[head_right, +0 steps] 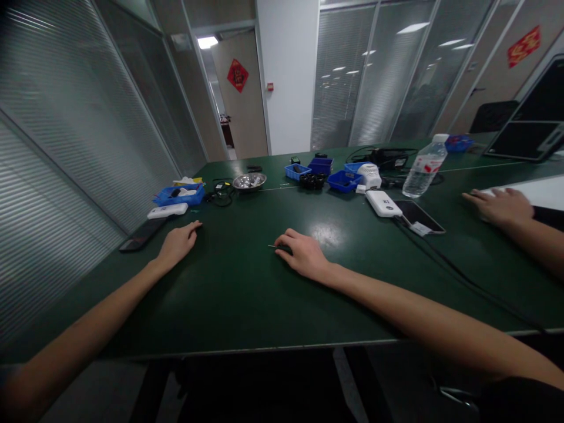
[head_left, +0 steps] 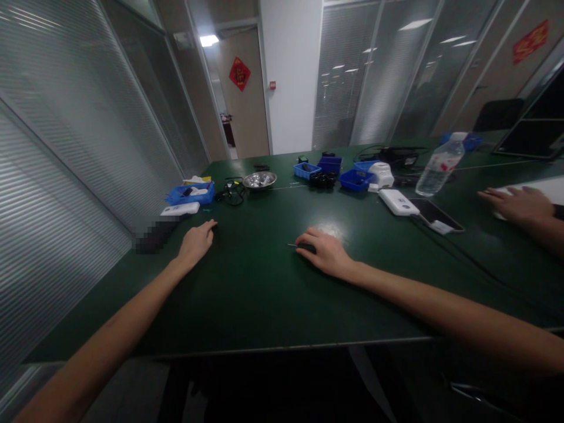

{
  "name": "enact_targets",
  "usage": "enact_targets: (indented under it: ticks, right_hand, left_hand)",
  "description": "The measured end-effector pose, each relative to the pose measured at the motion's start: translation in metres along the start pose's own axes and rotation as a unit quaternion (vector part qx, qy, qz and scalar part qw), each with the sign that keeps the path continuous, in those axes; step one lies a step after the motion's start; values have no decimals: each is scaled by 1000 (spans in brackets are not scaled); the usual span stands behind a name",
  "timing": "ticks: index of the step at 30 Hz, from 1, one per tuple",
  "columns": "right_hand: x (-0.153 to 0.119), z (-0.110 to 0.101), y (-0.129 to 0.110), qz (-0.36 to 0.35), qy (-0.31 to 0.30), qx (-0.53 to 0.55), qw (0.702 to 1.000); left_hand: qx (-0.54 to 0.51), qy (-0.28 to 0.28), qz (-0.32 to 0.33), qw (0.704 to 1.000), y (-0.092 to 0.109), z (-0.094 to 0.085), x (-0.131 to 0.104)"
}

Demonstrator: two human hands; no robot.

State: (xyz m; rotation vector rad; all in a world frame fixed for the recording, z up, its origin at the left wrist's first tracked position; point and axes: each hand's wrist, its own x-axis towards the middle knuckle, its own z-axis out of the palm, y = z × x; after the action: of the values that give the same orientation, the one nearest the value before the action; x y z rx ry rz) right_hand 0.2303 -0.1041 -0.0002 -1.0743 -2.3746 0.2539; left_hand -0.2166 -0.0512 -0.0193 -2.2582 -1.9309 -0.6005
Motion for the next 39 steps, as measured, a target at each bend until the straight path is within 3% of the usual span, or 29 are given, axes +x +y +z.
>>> enact_targets:
  ticks: [5, 17, 26, 31, 39]
  right_hand:
    - [1, 2, -1, -2, -6, -5, 1000]
    - [3, 2, 2, -5, -16, -3, 1000]
    - [3, 2, 3, -7, -11, 8, 1000]
    - [3, 0, 2, -6, -16, 9, 1000]
    - [3, 0, 2, -8, -18, 9, 1000]
  left_hand:
    - [-30, -22, 13, 999, -7, 3, -4]
    - [-64, 10, 48, 997, -16, 2, -1]
    - [-158, 25, -4, 987, -17, 3, 3]
    - [-126, 37, -24, 991, -15, -2, 2]
    - [-67, 31, 18, 997, -16, -10, -2]
